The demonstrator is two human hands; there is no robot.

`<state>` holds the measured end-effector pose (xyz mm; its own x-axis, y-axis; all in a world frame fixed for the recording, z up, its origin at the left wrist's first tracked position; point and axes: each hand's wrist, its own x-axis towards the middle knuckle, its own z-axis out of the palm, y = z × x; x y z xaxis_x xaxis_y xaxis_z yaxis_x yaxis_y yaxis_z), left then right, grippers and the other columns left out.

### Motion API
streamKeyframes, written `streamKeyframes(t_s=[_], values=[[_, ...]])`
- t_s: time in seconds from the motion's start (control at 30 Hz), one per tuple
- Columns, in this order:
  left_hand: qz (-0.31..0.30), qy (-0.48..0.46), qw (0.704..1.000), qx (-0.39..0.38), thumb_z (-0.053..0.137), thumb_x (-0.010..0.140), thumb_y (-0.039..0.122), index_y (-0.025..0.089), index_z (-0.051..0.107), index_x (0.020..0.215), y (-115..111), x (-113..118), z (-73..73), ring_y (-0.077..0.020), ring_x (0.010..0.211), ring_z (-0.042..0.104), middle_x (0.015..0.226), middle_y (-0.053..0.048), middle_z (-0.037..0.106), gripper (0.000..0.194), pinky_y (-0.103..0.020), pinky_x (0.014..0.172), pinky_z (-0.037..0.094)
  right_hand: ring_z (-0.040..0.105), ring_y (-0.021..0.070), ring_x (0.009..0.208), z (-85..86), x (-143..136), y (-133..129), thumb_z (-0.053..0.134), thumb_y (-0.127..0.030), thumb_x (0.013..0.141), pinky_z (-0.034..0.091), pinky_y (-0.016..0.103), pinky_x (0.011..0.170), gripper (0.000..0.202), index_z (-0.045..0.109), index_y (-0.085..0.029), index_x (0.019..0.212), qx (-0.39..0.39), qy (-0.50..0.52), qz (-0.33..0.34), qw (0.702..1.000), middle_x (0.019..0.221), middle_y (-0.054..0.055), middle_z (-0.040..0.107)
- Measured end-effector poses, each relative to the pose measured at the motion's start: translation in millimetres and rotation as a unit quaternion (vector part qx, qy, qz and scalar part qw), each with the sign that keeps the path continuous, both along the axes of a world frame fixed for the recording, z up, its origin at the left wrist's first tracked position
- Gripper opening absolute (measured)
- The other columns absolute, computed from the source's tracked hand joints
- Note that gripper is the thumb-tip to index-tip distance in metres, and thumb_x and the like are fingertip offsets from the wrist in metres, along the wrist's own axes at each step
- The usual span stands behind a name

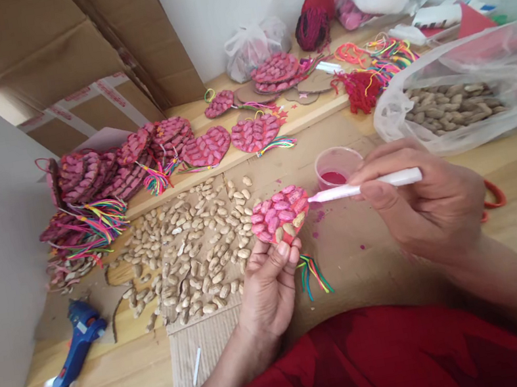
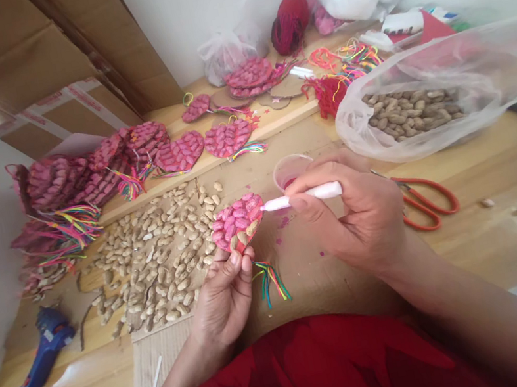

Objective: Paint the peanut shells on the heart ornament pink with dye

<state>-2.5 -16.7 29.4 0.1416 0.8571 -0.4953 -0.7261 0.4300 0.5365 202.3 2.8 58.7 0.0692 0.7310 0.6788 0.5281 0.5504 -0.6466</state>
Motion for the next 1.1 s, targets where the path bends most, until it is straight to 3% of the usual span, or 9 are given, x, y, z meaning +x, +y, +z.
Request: streamKeyframes(t_s=[0.27, 0.47, 0.6, 0.9, 1.1], values=[[-0.008, -0.015, 1.0, 0.004, 0.068, 0.078, -0.003, 0.016, 0.071, 0.098, -0.8, -1.0, -2.5, -0.0084, 0.073, 0.072, 0.089, -0.001, 0.074, 0.027, -0.012, 0.068, 0.059, 0.064, 0.0174, 0.08, 3.0, 0.6, 1.7, 0.063, -0.015, 0.084, 0.048, 0.036, 0.073, 0.011, 0.07, -0.021, 0.09, -0.017, 0.064, 0.031, 0.997, 0.081, 0.002, 0.068], [-0.008, -0.018, 1.0, -0.01, 0.069, 0.076, -0.004, 0.014, 0.071, 0.097, -0.7, -1.5, -1.6, -0.0084, 0.072, 0.072, 0.088, -0.002, 0.073, 0.028, -0.012, 0.068, 0.059, 0.063, 0.0155, 0.075, 4.1, -0.6, 2.9, 0.062, -0.018, 0.086, 0.047, 0.034, 0.07, 0.011, 0.07, -0.024, 0.09, -0.02, 0.105, 0.001, 0.994, 0.078, 0.0, 0.068], [-0.009, -0.023, 0.999, -0.024, 0.07, 0.075, -0.004, 0.013, 0.07, 0.091, -1.6, -1.3, -0.2, -0.0083, 0.07, 0.071, 0.083, -0.002, 0.071, 0.023, -0.011, 0.066, 0.059, 0.063, 0.0151, 0.07, 4.9, -0.2, 3.6, 0.061, -0.022, 0.088, 0.048, 0.033, 0.066, 0.01, 0.07, -0.022, 0.087, -0.055, 0.162, 0.039, 0.985, 0.071, 0.0, 0.066], [-0.014, -0.022, 0.999, -0.038, 0.071, 0.072, -0.004, 0.012, 0.07, 0.089, -1.1, -1.4, -0.3, -0.008, 0.068, 0.07, 0.081, -0.002, 0.071, 0.023, -0.011, 0.064, 0.059, 0.062, 0.0129, 0.069, 3.8, 1.9, 5.0, 0.061, -0.023, 0.089, 0.049, 0.029, 0.065, 0.009, 0.07, -0.02, 0.086, -0.06, 0.187, 0.026, 0.98, 0.071, 0.0, 0.066], [-0.03, -0.025, 0.999, -0.022, 0.074, 0.072, -0.002, 0.013, 0.071, 0.091, -2.6, -2.0, 0.6, -0.0077, 0.068, 0.07, 0.08, -0.001, 0.071, 0.025, -0.011, 0.065, 0.059, 0.062, 0.0147, 0.068, -0.2, 3.2, 7.2, 0.063, -0.025, 0.088, 0.048, 0.031, 0.064, 0.009, 0.069, -0.019, 0.085, -0.085, 0.221, 0.065, 0.969, 0.068, 0.001, 0.065]])
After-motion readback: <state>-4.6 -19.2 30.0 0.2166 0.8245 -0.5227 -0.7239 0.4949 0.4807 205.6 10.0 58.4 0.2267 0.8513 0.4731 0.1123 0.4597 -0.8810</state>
